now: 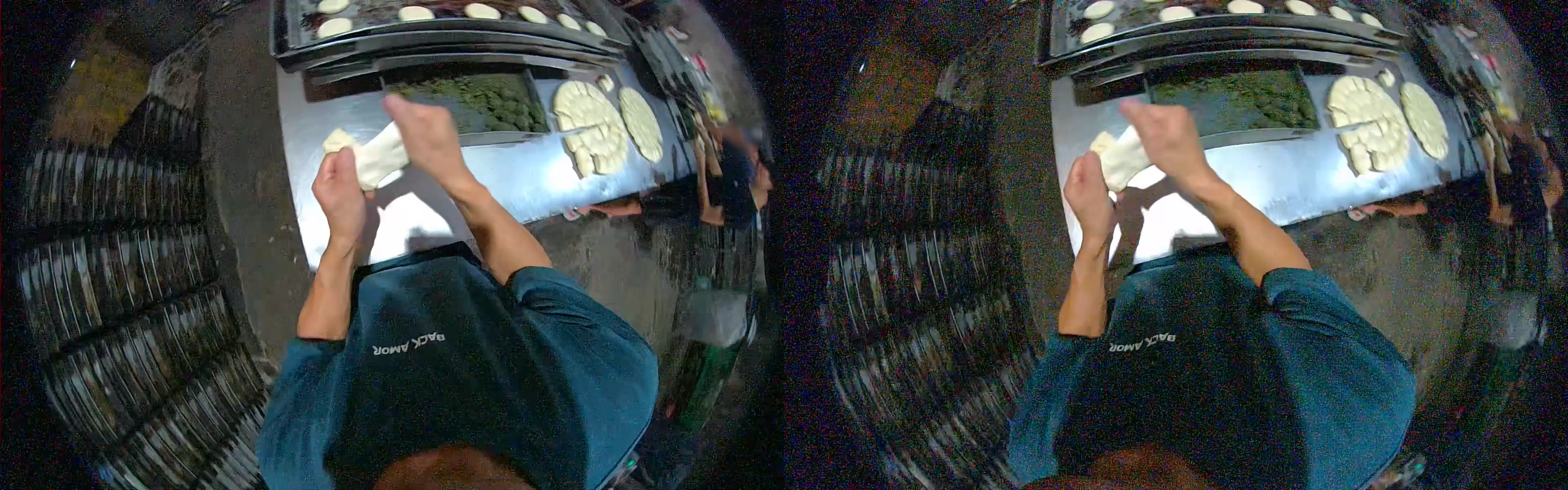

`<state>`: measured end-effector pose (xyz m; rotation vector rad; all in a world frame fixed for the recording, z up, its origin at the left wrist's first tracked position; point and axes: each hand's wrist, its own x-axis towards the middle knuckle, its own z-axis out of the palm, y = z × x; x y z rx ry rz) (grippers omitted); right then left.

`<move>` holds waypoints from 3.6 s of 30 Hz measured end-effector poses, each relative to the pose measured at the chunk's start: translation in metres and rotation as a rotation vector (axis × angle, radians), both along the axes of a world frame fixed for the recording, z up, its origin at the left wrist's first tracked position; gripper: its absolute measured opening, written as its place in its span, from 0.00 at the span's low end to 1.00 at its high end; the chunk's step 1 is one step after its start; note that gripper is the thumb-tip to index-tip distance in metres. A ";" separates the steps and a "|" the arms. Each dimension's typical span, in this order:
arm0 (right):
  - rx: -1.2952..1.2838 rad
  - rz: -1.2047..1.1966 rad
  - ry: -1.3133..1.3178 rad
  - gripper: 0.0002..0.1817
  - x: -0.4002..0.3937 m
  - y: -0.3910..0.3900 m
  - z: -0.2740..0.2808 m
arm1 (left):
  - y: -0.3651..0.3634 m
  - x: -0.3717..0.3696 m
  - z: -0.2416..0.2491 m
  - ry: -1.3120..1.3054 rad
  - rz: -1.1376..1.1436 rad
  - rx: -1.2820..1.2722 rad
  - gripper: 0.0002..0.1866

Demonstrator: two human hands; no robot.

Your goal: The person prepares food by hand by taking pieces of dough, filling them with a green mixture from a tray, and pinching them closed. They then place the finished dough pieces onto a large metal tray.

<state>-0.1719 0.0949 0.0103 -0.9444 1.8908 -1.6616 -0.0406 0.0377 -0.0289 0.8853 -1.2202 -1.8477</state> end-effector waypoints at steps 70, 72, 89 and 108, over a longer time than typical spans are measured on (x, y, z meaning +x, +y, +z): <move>-0.179 0.312 0.996 0.12 0.009 0.022 0.007 | -0.011 -0.030 0.016 -0.193 -0.034 -0.154 0.30; -0.219 0.308 0.781 0.11 -0.012 0.017 -0.006 | -0.006 -0.037 0.020 0.103 -0.014 0.007 0.29; 0.306 0.607 0.847 0.13 0.023 0.086 -0.066 | 0.042 0.034 -0.080 -0.251 -0.539 0.172 0.23; 0.547 0.543 0.983 0.25 0.046 0.051 -0.172 | -0.017 0.139 -0.101 -0.251 0.124 0.165 0.15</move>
